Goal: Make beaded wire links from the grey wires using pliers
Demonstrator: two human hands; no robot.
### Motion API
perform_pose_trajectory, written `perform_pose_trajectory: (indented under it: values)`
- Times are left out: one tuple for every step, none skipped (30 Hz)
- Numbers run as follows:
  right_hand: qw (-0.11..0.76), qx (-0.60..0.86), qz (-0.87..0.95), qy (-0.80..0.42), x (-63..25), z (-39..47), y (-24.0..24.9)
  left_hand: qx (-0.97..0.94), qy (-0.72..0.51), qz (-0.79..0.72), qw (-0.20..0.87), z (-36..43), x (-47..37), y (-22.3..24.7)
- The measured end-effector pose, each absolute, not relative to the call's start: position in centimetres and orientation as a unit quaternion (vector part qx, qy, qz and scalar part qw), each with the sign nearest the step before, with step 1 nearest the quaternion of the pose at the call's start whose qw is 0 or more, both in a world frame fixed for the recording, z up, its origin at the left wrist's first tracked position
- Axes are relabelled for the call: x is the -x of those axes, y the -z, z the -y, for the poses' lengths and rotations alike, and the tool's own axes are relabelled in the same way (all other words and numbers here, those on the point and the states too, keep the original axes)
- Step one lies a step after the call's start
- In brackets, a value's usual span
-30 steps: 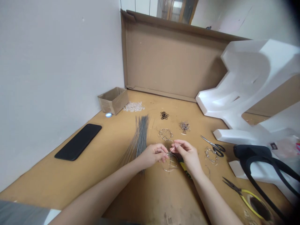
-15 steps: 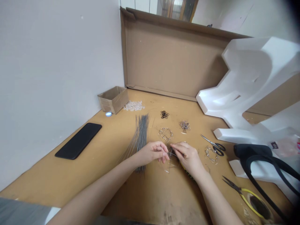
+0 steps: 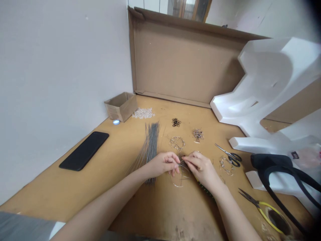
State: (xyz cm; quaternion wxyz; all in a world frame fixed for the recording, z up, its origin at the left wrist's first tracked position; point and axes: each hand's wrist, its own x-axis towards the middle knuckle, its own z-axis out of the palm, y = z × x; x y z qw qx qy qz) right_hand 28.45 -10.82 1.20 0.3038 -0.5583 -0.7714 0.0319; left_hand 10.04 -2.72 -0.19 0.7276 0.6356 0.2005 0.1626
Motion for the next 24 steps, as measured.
perform_pose_trajectory:
  values:
    - [0.303,0.557,0.773,-0.038,-28.47,10.84,-1.33,-0.64,-0.161,-0.203,0.724,2.72,-10.04,0.2]
    - [0.301,0.555,0.774,-0.045,-28.49,10.88,-1.48,-0.643,-0.158,-0.205,0.72,2.72,-10.04,0.17]
    - [0.3,0.554,0.775,-0.052,-28.51,10.92,-1.64,-0.645,-0.156,-0.208,0.718,2.72,-10.04,0.13]
    - [0.301,0.552,0.775,-0.06,-28.53,10.97,-1.8,-0.646,-0.154,-0.209,0.718,2.72,-10.03,0.08]
    - [0.304,0.55,0.775,-0.068,-28.53,11.02,-1.95,-0.645,-0.152,-0.211,0.719,2.71,-10.03,0.02]
    - [0.308,0.548,0.774,-0.077,-28.53,11.06,-2.08,-0.642,-0.152,-0.211,0.721,2.71,-10.02,-0.04]
    - [0.312,0.547,0.772,-0.087,-28.51,11.08,-2.17,-0.64,-0.151,-0.211,0.723,2.7,-10.0,-0.1]
    - [0.317,0.547,0.769,-0.096,-28.49,11.08,-2.23,-0.639,-0.15,-0.209,0.725,2.69,-9.98,-0.16]
    - [0.323,0.55,0.763,-0.104,-28.45,11.07,-2.24,-0.641,-0.147,-0.207,0.725,2.69,-9.96,-0.21]
    - [0.329,0.553,0.757,-0.111,-28.42,11.04,-2.2,-0.644,-0.141,-0.204,0.724,2.7,-9.93,-0.27]
    - [0.336,0.558,0.75,-0.116,-28.38,10.99,-2.13,-0.647,-0.133,-0.201,0.723,2.71,-9.9,-0.32]
    - [0.345,0.563,0.742,-0.121,-28.35,10.94,-2.04,-0.65,-0.125,-0.2,0.722,2.73,-9.88,-0.36]
    - [0.353,0.568,0.733,-0.123,-28.33,10.89,-1.94,-0.652,-0.12,-0.199,0.722,2.76,-9.87,-0.39]
    - [0.361,0.574,0.725,-0.126,-28.32,10.84,-1.84,-0.653,-0.117,-0.199,0.721,2.8,-9.88,-0.39]
    - [0.366,0.579,0.717,-0.128,-28.31,10.81,-1.76,-0.655,-0.116,-0.201,0.719,2.84,-9.9,-0.35]
    - [0.37,0.584,0.711,-0.131,-28.31,10.8,-1.7,-0.658,-0.116,-0.203,0.715,2.89,-9.94,-0.29]
    - [0.371,0.589,0.705,-0.133,-28.31,10.8,-1.66,-0.662,-0.119,-0.208,0.71,2.94,-9.98,-0.19]
    - [0.372,0.592,0.702,-0.135,-28.32,10.81,-1.65,-0.666,-0.125,-0.214,0.704,2.99,-10.04,-0.08]
    - [0.37,0.594,0.702,-0.136,-28.32,10.84,-1.66,-0.67,-0.136,-0.222,0.695,3.05,-10.09,0.03]
    - [0.366,0.595,0.703,-0.135,-28.33,10.87,-1.67,-0.675,-0.153,-0.232,0.684,3.11,-10.14,0.12]
    - [0.361,0.597,0.704,-0.133,-28.33,10.9,-1.7,-0.682,-0.172,-0.242,0.668,3.18,-10.17,0.18]
    - [0.355,0.599,0.705,-0.131,-28.33,10.94,-1.72,-0.693,-0.19,-0.251,0.649,3.25,-10.18,0.2]
    - [0.348,0.604,0.706,-0.129,-28.33,10.98,-1.74,-0.708,-0.203,-0.258,0.626,3.33,-10.18,0.18]
    - [0.342,0.609,0.705,-0.127,-28.32,11.01,-1.76,-0.726,-0.208,-0.261,0.601,3.41,-10.17,0.14]
